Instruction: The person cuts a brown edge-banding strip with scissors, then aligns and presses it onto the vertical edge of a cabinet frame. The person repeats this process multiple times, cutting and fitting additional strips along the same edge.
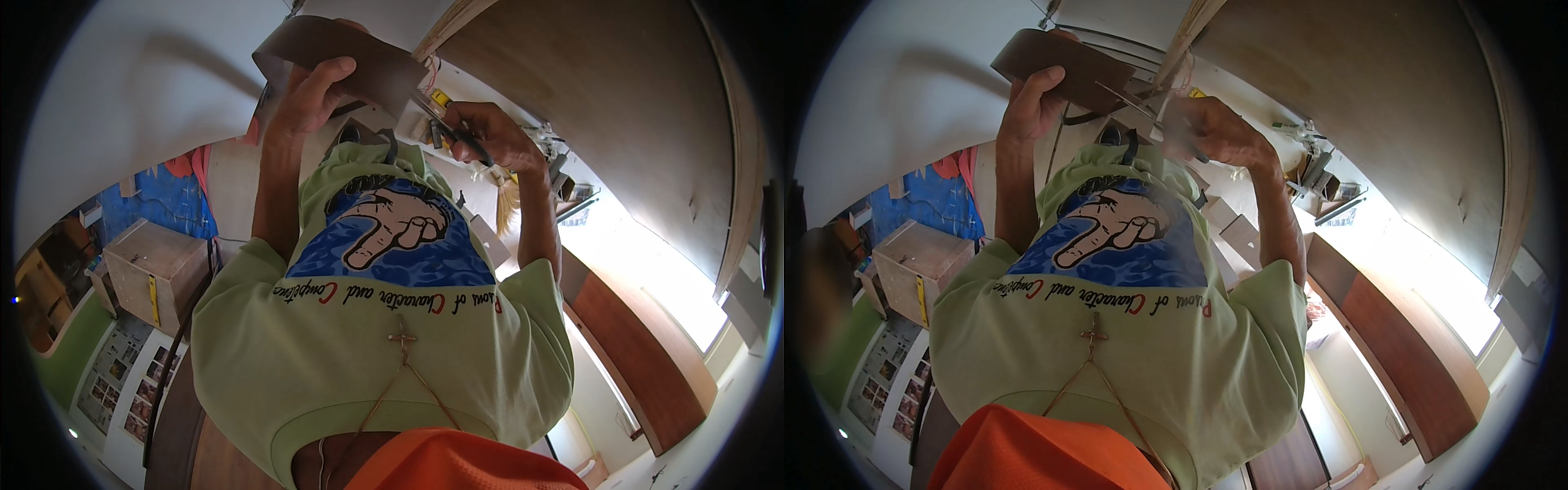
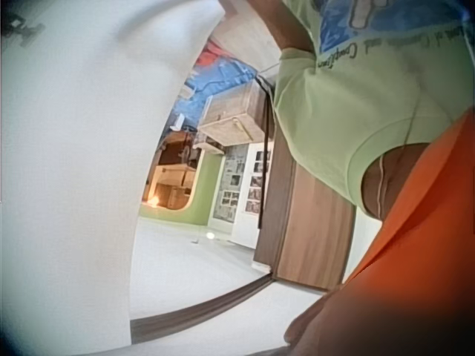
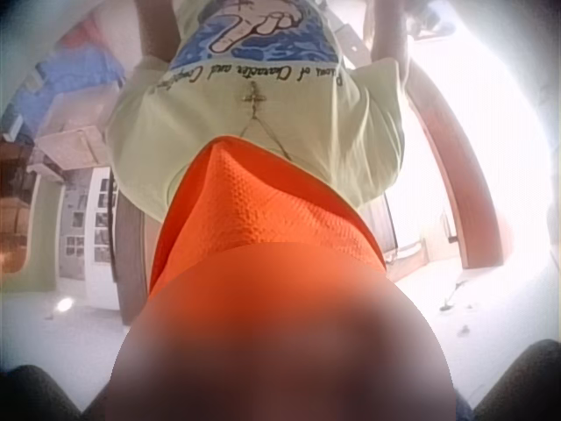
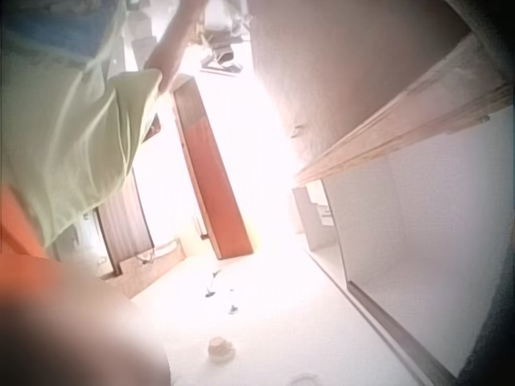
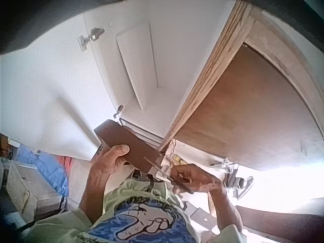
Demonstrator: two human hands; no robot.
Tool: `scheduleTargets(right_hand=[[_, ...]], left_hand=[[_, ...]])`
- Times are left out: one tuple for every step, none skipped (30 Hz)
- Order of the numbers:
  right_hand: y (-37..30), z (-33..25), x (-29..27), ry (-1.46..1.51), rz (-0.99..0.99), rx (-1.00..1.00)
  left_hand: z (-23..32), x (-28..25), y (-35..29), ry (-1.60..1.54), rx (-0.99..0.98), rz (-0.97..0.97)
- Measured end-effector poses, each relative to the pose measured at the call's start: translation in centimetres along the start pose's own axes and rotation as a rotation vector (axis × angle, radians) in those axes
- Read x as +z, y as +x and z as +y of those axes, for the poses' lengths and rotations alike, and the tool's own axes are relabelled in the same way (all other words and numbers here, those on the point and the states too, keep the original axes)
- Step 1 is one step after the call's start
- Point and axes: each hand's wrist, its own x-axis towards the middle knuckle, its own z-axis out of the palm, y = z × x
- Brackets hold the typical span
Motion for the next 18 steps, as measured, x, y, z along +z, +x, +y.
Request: scheduleTargets(right_hand=[[0.0, 0.1, 0.0, 0.021, -0.003, -0.004], [-0.1, 0.2, 0.1, 0.030, -0.004, -0.014], [-0.2, 0.2, 0.3, 0.023, 0.005, -0.023], [-0.3, 0.1, 0.5, 0.007, 0.007, -0.036], [-0.5, 0.1, 0.6, -0.023, 0.018, -0.046], [-0.7, 0.0, 0.8, -0.053, 0.021, -0.065], [-0.7, 0.0, 0.9, -0.051, 0.028, -0.047], [-0.8, -0.1, 1.1, -0.048, 0.028, -0.039], [-0.8, -0.1, 1.2, -0.045, 0.028, -0.030], [-0.9, 0.0, 1.3, -0.049, 0.040, -0.028], [-0.9, 0.0, 1.4, -0.053, 0.053, -0.026], [-0.9, 0.1, 1.4, -0.062, 0.064, -0.019], [-0.9, 0.2, 1.5, -0.029, 0.061, -0.013], [-0.9, 0.4, 1.5, -0.001, 0.055, -0.004], [-0.9, 0.5, 1.5, 0.015, 0.052, -0.001], [-0.9, 0.7, 1.5, 0.019, 0.045, -0.012], [-0.9, 0.8, 1.5, 0.014, 0.040, -0.028], [-0.9, 1.0, 1.5, 0.001, 0.036, -0.055]], left_hand=[[0.0, 0.0, 0.0, 0.002, 0.002, -0.018], [0.1, 0.0, -0.1, 0.014, -0.021, -0.004], [0.1, 0.0, -0.1, 0.013, -0.034, -0.008], [0.2, 0.0, -0.2, 0.008, -0.038, -0.020], [0.2, 0.0, -0.3, 0.021, -0.047, 0.002], [0.2, 0.0, -0.4, 0.029, -0.046, 0.018], [0.1, 0.0, -0.5, 0.025, -0.044, 0.018], [0.1, 0.0, -0.5, 0.040, -0.043, 0.024], [0.1, 0.0, -0.4, 0.042, -0.042, 0.015], [0.1, -0.1, -0.4, 0.033, -0.038, -0.004], [0.1, -0.1, -0.4, 0.060, -0.020, -0.013], [0.1, -0.2, -0.3, 0.075, 0.000, -0.032], [0.1, -0.2, -0.3, 0.090, 0.021, -0.052], [0.2, -0.3, -0.3, 0.079, 0.006, -0.072], [0.3, -0.3, -0.4, 0.069, -0.009, -0.092], [0.4, -0.3, -0.4, 0.050, -0.007, -0.128], [0.4, -0.2, -0.5, 0.108, -0.030, -0.099], [0.4, -0.1, -0.6, 0.158, -0.037, -0.084]])
